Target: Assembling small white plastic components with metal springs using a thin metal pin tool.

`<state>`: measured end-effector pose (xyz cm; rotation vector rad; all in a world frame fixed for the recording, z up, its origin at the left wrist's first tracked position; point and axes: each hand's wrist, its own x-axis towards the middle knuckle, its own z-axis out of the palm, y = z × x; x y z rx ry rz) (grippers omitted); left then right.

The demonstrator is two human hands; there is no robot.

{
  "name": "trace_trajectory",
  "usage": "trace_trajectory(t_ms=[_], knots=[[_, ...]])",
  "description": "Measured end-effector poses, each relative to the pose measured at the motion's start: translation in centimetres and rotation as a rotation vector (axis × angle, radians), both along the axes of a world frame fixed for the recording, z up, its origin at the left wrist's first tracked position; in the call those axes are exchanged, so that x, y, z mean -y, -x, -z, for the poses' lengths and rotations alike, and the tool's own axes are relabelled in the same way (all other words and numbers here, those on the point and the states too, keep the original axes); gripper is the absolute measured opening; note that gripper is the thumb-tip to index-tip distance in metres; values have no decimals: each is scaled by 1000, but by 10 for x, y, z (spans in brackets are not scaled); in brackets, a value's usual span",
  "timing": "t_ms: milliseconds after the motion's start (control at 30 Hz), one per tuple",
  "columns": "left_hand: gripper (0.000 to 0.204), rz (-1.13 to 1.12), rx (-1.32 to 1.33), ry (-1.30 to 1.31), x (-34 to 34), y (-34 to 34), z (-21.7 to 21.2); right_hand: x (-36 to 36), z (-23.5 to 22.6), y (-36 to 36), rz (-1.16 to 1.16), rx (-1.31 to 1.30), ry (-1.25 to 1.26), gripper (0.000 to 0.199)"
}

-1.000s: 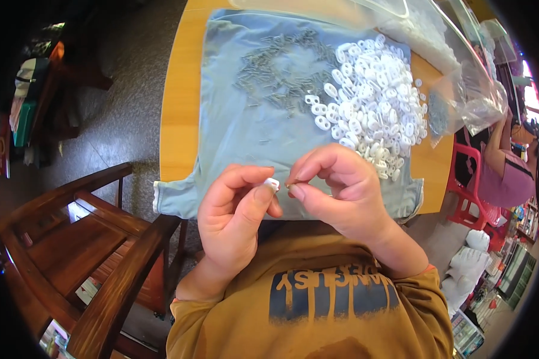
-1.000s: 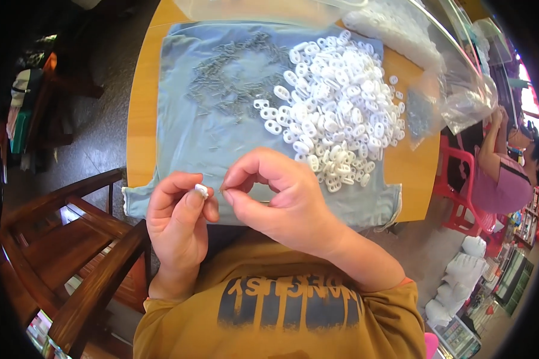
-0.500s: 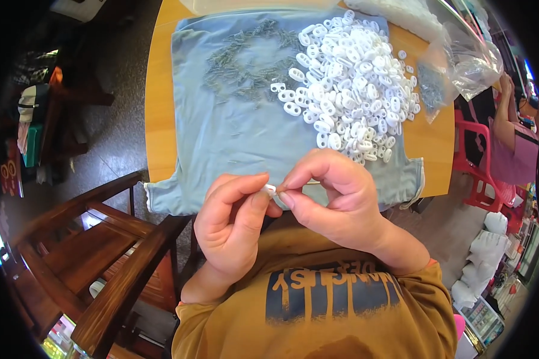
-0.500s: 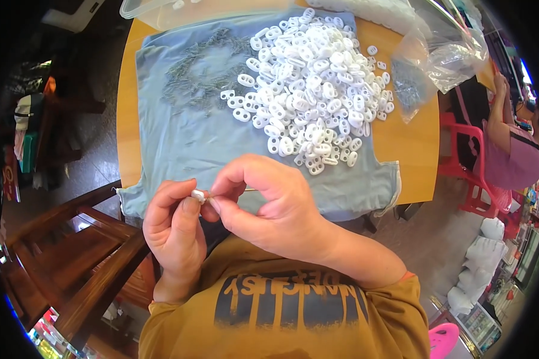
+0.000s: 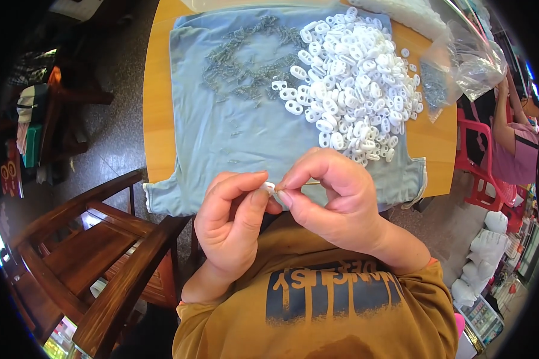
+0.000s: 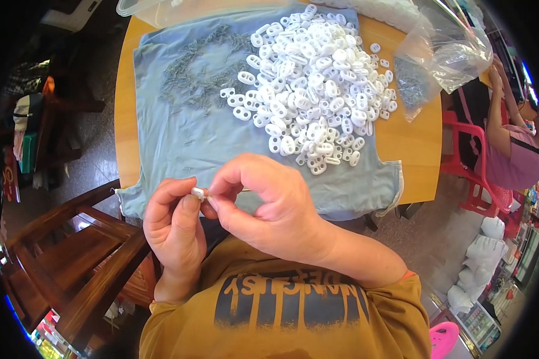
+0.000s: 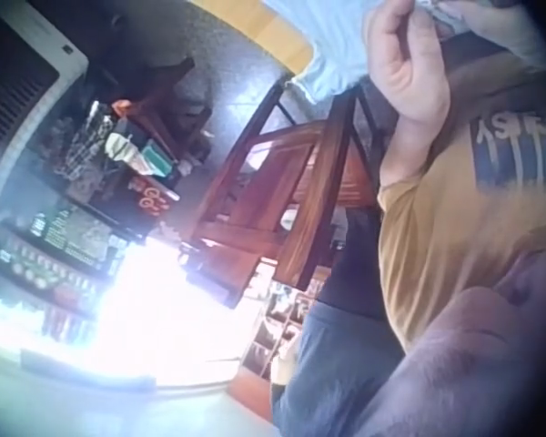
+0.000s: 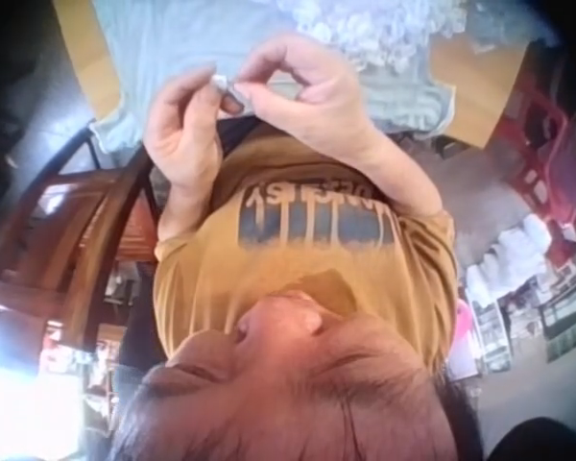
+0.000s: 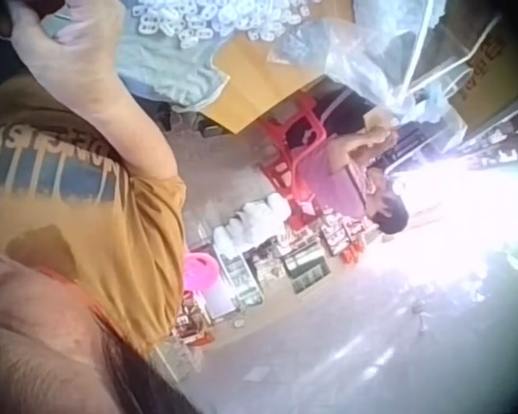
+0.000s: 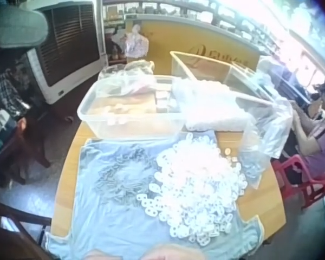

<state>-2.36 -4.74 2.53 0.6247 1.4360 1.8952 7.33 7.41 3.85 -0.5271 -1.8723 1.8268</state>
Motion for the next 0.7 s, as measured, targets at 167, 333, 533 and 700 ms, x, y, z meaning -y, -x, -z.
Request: trace_trajectory(t_ms=[167, 333, 533, 700], knots=[[19, -15, -237, 32, 0, 2, 0, 0, -4, 4, 10, -52, -305, 19], [20, 26, -334, 75, 0, 2, -1, -2, -5, 3, 24, -74, -380, 21], [20, 7, -135, 18, 1, -5, 1, -2, -5, 1, 21, -56, -374, 20], [20, 12, -66, -2, 1, -6, -2, -5, -8, -4, -23, -60, -272, 18]])
